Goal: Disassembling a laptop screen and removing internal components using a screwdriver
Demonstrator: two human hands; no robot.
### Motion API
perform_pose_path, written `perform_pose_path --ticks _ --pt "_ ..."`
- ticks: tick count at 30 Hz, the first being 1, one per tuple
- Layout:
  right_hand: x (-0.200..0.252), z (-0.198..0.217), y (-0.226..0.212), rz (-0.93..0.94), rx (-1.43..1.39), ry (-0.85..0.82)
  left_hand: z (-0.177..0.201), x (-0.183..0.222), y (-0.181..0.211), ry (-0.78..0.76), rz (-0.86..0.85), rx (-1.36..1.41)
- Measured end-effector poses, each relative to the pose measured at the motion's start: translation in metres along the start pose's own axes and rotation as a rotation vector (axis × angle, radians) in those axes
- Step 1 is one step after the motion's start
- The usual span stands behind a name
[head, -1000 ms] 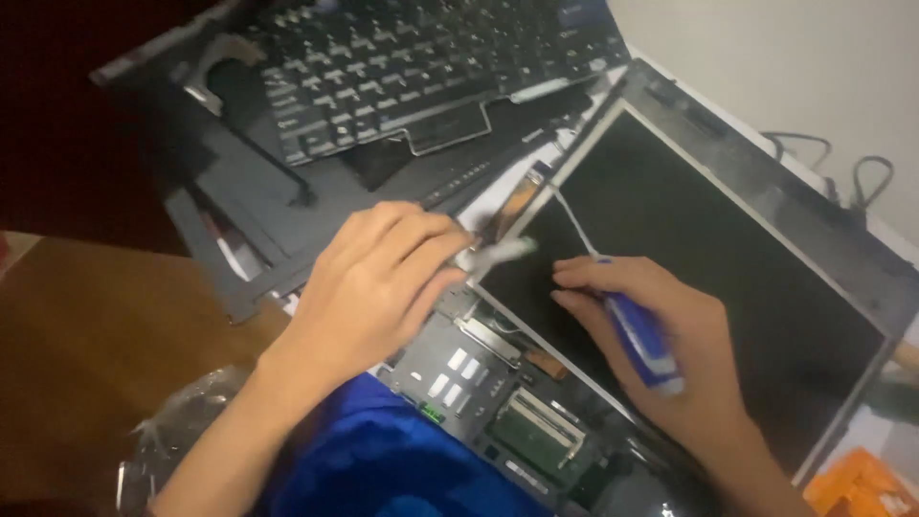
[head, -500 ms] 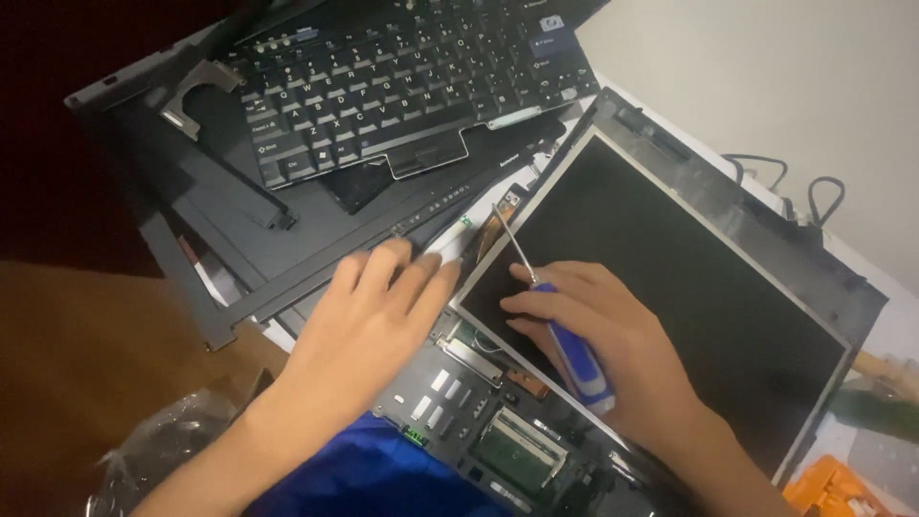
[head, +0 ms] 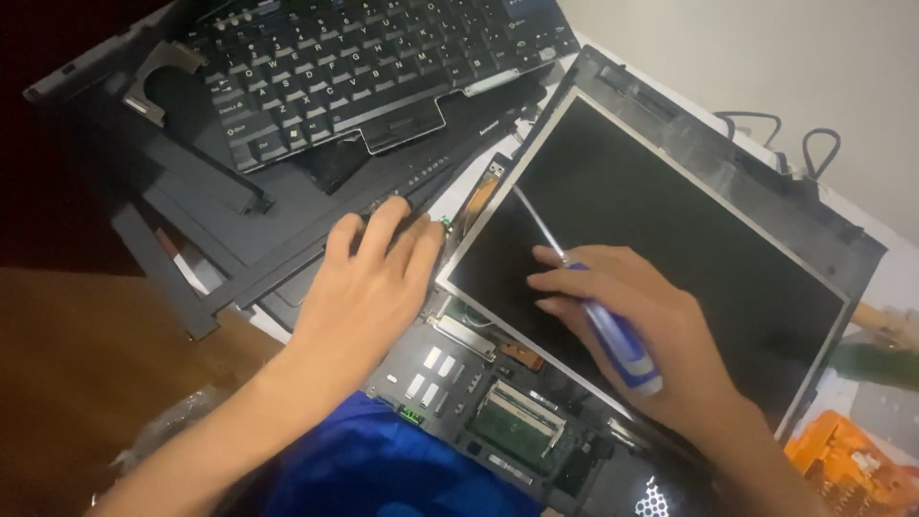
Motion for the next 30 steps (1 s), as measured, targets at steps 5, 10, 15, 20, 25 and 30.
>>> perform_pose_path --ticks 5,10,15,20,25,30 --pt "0.014 0.006 0.007 -0.082 -0.028 -0.050 0.003 -0.002 -0.001 0.012 0.001 0.019" --pt "0.036 0.006 0.018 -0.197 0.054 -0.048 0.017 -0.006 -0.005 0.082 0.081 0.462" --pt "0.055 0.015 0.017 -0.216 0.084 0.038 0.043 -0.014 -0.019 0.029 0.177 0.792" --pt "0.068 0.017 0.033 -0.237 -0.142 0.071 0.069 -0.027 -0.006 0.156 -0.031 1.532" --pt "0.060 0.011 0.023 -0.251 -0.071 0.089 0.072 -0.051 0.041 0.003 -0.139 1.947" --pt "0.068 0.012 0.025 -0.282 -0.055 0.133 0.060 -0.048 0.041 -0.065 -0.149 1.900"
Point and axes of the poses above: each hand's wrist, its own x-axis away from the middle knuckle, its own z-axis out of the back of the hand, y = z × x, the point moved 4 cm from there along -x, towards the middle knuckle, and after that the axes turned 15 degrees about -y, right-handed, at the moved point
